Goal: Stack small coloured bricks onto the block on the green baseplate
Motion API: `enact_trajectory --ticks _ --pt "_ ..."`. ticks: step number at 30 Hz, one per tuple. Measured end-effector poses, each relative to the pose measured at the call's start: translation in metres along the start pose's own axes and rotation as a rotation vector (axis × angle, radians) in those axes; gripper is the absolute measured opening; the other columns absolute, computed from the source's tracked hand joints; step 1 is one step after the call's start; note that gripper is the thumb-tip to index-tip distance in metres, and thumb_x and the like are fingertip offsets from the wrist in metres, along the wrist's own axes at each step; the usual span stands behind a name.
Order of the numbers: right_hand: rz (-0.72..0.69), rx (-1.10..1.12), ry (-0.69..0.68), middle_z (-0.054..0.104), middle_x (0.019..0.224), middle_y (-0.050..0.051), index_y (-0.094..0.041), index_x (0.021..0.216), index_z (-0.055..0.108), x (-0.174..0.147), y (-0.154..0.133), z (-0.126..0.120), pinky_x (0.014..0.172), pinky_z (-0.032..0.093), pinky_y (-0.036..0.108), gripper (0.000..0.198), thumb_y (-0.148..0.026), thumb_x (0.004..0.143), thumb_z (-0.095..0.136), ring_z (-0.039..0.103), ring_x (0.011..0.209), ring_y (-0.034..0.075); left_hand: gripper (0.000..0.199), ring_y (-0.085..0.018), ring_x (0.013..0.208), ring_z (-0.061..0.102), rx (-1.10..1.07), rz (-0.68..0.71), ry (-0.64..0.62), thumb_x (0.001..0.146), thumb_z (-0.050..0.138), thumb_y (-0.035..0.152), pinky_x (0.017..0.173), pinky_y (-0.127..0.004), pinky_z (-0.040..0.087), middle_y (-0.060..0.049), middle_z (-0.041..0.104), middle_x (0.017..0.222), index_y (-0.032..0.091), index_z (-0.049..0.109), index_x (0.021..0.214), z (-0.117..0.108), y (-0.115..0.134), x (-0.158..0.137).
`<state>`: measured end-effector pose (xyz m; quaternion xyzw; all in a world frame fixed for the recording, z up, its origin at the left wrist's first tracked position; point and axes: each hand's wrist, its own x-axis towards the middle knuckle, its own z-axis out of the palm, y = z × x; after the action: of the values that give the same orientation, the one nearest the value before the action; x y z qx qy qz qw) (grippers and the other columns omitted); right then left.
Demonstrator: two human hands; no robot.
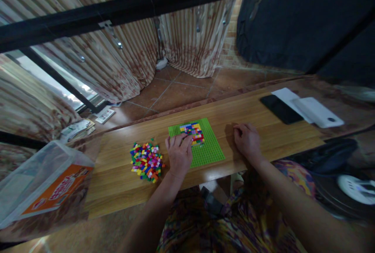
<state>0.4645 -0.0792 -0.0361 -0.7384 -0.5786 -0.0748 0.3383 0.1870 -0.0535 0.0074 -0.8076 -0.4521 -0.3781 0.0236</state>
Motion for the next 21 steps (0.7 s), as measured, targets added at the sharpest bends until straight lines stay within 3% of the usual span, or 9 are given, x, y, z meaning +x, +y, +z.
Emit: enact_trajectory --ticks 7,21 --pt "0.002 -0.018 0.001 0.065 0.085 0.011 -0.017 0.087 0.071 0.0005 -0.001 -0.0001 0.078 0.045 0.036 0.024 -0.024 0.089 0.048 0.058 0.084 0.025 0.025 -0.021 0.096 0.061 -0.027 0.034 -0.029 0.089 0.058 0.013 0.099 -0.047 0.034 -0.003 0.073 0.102 0.029 0.074 0.098 -0.002 -0.0009 -0.0006" --pt "0.008 0.0 -0.01 0.065 0.086 0.011 -0.018 0.088 0.071 0.0 -0.0014 -0.0014 0.078 0.045 0.037 0.024 -0.024 0.089 0.048 0.057 0.085 0.025 0.013 -0.02 0.096 0.064 -0.07 -0.034 -0.023 0.092 0.06 0.022 0.1 -0.045 0.035 -0.003 0.075 0.099 0.025 0.072 0.091 -0.0033 -0.0015 0.001"
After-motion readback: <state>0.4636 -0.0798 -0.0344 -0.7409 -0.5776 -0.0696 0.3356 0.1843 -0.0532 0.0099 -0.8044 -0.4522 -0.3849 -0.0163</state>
